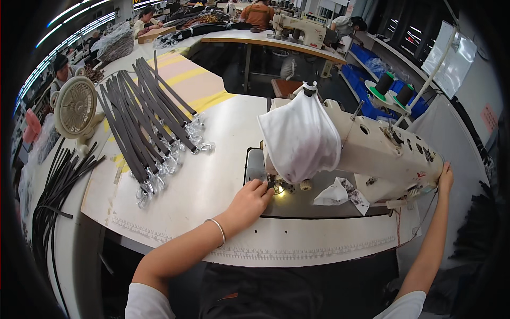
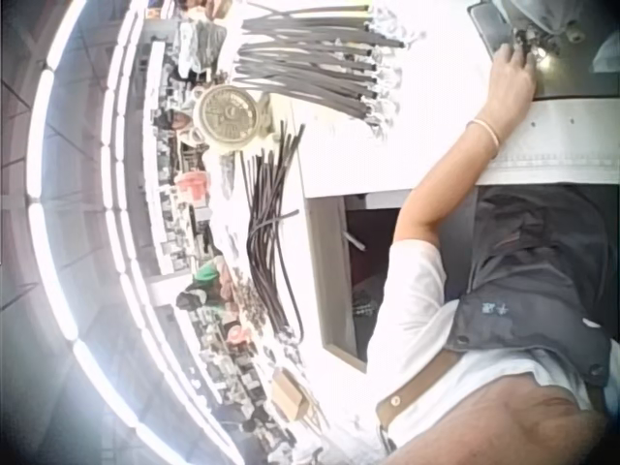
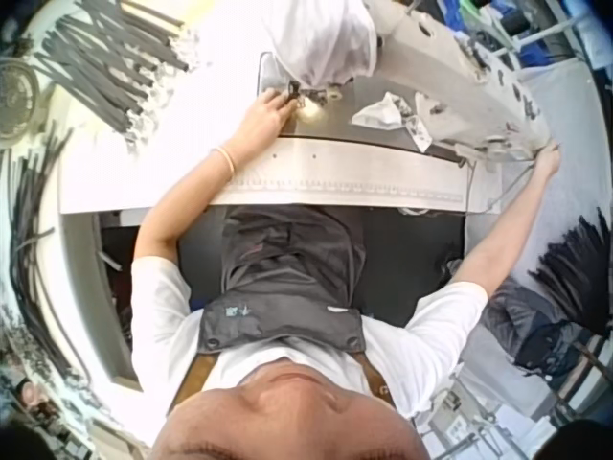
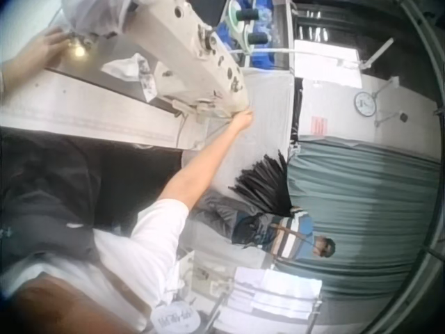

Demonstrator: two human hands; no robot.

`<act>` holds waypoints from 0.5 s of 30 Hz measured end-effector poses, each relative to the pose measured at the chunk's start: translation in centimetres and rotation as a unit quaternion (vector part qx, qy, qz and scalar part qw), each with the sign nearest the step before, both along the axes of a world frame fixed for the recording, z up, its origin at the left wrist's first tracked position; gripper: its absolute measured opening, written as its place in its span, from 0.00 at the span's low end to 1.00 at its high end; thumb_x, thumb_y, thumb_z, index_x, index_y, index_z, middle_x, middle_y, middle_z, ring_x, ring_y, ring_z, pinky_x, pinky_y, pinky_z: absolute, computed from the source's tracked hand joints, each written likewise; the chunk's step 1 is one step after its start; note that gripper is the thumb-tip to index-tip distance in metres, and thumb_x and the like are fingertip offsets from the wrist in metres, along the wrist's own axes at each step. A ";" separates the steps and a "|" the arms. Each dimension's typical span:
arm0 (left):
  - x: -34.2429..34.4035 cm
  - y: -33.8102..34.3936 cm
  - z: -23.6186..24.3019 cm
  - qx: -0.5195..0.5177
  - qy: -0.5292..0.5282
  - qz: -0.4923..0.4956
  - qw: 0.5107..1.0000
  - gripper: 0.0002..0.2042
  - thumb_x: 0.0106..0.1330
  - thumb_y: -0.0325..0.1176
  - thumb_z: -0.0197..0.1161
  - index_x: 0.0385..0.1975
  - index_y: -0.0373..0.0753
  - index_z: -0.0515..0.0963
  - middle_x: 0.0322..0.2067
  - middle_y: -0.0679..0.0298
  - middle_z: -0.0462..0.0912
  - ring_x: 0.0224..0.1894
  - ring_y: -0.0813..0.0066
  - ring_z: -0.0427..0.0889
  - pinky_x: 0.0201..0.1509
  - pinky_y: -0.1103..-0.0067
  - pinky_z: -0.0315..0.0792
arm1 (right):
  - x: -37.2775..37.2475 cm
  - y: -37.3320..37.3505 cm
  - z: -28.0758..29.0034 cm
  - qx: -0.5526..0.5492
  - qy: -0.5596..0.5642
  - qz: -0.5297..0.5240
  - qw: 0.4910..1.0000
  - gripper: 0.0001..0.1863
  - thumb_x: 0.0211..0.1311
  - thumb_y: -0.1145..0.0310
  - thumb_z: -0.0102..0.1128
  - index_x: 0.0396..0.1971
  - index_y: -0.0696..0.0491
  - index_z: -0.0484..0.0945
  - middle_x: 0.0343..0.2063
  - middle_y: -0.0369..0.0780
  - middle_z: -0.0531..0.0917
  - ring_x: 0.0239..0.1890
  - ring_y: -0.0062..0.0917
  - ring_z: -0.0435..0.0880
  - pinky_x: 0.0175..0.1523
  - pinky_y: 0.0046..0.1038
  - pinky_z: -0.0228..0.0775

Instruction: The person sews black leather straps using an industrial sewing machine.

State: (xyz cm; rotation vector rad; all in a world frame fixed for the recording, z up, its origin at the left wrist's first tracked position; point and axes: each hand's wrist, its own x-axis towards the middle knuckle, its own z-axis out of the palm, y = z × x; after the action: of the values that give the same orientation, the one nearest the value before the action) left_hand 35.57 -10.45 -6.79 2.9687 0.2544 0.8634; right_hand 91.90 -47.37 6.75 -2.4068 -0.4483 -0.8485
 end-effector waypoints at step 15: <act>0.1 0.1 -0.1 -0.012 0.008 0.005 1.000 0.17 0.49 0.26 0.58 0.41 0.31 0.75 0.40 0.55 0.76 0.43 0.63 0.72 0.51 0.75 0.68 | -0.3 -1.5 -3.9 0.152 0.115 -0.014 0.982 0.35 0.63 0.41 0.38 0.40 0.64 0.73 0.32 0.47 0.80 0.35 0.34 0.77 0.42 0.31 0.67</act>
State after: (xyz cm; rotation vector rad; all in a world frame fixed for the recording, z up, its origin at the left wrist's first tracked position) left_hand 35.70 -10.36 -6.91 2.9568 0.2795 0.8310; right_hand 91.63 -48.90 2.85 -2.1957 -0.1795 -0.5923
